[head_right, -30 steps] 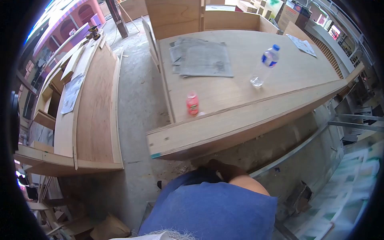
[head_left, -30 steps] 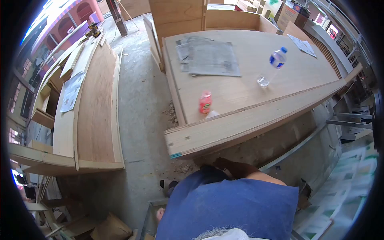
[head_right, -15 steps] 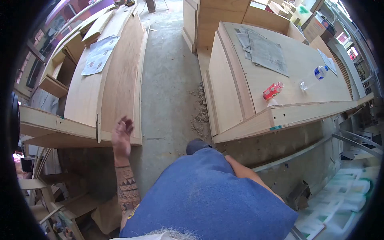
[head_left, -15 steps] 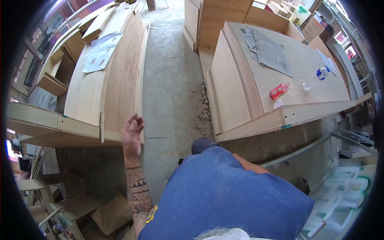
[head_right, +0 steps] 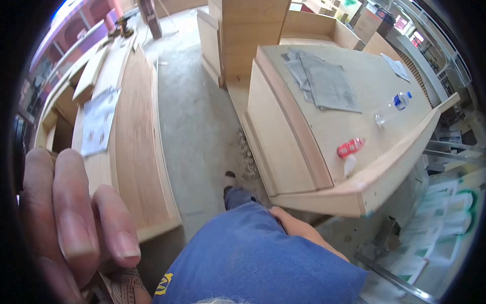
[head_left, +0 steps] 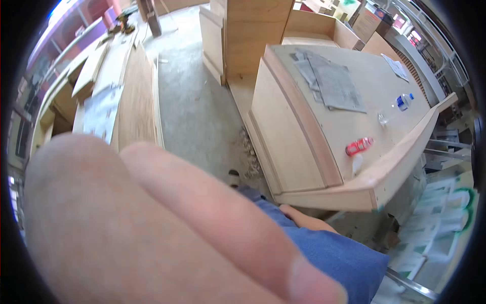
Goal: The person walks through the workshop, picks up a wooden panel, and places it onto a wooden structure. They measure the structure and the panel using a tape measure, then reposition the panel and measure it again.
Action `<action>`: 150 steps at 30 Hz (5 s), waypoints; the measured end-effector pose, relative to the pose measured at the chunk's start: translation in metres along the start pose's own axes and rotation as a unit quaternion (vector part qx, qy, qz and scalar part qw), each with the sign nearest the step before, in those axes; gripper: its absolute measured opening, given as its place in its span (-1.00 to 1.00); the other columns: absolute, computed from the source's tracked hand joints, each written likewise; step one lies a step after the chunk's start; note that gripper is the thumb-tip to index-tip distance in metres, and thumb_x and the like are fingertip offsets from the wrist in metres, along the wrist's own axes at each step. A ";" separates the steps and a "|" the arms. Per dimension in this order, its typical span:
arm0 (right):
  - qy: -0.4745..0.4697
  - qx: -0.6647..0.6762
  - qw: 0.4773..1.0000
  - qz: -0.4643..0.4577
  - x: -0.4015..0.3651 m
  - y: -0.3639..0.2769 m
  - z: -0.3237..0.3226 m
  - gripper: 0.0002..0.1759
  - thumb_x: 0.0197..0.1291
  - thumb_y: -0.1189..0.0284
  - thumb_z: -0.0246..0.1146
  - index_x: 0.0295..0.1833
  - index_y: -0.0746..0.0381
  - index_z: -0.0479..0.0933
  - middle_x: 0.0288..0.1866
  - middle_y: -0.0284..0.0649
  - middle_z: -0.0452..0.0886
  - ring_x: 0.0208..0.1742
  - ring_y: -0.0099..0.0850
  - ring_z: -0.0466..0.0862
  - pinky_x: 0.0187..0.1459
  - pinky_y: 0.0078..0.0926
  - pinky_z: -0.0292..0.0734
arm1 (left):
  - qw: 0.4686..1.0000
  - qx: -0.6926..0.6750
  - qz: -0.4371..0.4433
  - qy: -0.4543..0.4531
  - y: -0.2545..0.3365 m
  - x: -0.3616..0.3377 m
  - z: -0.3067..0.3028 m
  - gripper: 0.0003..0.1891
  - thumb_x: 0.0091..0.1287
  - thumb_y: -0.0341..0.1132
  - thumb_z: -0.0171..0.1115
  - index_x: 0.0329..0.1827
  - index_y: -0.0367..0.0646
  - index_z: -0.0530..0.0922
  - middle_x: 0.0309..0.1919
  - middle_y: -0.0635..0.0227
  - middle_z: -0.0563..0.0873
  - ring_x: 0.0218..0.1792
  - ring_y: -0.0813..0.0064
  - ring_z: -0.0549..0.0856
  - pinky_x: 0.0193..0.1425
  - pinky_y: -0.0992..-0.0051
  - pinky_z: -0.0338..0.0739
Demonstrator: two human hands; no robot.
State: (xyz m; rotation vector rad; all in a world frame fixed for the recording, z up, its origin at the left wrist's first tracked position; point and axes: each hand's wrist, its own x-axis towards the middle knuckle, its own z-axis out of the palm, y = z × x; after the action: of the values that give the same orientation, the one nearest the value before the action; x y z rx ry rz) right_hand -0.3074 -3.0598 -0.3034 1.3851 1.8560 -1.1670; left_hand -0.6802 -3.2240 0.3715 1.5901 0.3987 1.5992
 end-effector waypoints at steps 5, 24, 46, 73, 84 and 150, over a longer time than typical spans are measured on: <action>0.002 0.031 0.999 0.032 0.081 -0.074 -0.033 -0.47 0.34 0.09 0.10 0.09 0.34 0.63 0.07 0.06 0.64 0.06 -0.08 0.64 0.04 -0.10 0.54 | 0.995 -0.075 -0.057 -0.017 -0.028 0.079 -0.086 -0.75 0.52 -0.10 0.21 -0.01 -0.09 0.55 -0.15 0.39 0.60 -0.01 0.41 0.64 0.28 0.29 0.52; 0.118 0.240 0.957 0.107 0.179 -0.322 -0.224 -0.47 0.28 0.09 0.07 0.01 0.32 0.67 -0.06 0.09 0.75 -0.07 -0.05 0.73 -0.06 -0.02 0.55 | 0.965 -0.226 -0.134 0.014 -0.088 0.246 -0.385 -0.85 0.46 -0.21 0.28 -0.33 0.14 0.60 -0.43 0.67 0.54 -0.16 0.56 0.62 0.22 0.31 0.50; 0.143 0.478 0.800 0.333 0.249 -0.523 -0.274 -0.56 0.38 0.21 0.07 0.09 0.33 0.63 0.13 0.21 0.65 0.21 0.03 0.66 0.12 -0.12 0.56 | 0.797 -0.461 -0.128 -0.370 -0.335 0.463 -0.715 -0.62 0.48 -0.06 0.28 -0.13 -0.29 0.66 -0.22 0.14 0.69 -0.14 0.15 0.64 -0.02 0.19 0.52; 0.325 0.637 0.645 0.268 0.381 -0.343 -0.800 -0.66 0.39 0.26 0.10 -0.04 0.33 0.57 -0.11 0.12 0.68 -0.06 0.00 0.71 -0.07 -0.11 0.61 | 0.508 -0.665 -0.157 -0.525 -0.664 0.922 -0.571 -0.81 0.49 -0.20 0.28 -0.23 -0.12 0.65 -0.28 0.33 0.68 -0.23 0.35 0.61 -0.14 0.35 0.45; 0.274 0.663 0.571 0.398 0.347 -0.294 -0.845 -0.67 0.39 0.26 0.10 -0.10 0.34 0.55 -0.19 0.08 0.69 -0.15 -0.01 0.73 -0.14 -0.10 0.62 | 0.373 -0.644 -0.133 -0.655 -0.821 1.067 -0.513 -0.70 0.41 -0.16 0.40 -0.12 -0.28 0.67 -0.28 0.31 0.67 -0.23 0.39 0.66 -0.10 0.39 0.48; 0.214 0.780 0.564 -0.166 0.756 0.433 -2.418 -0.62 0.49 0.09 0.25 -0.06 0.23 0.50 -0.21 -0.31 0.56 -0.19 -0.46 0.68 0.06 -0.37 0.71 | 0.818 0.298 -0.419 -0.258 -1.934 1.776 -0.536 -0.63 0.51 -0.25 0.14 0.29 -0.20 0.54 -0.04 0.07 0.73 0.04 0.13 0.68 0.18 0.25 0.56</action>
State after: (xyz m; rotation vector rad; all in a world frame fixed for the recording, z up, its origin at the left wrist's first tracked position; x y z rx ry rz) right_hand 0.0309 -0.5439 0.0956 2.2334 0.9028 -3.3373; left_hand -0.3034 -0.5861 0.0862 1.8186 1.1782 0.3379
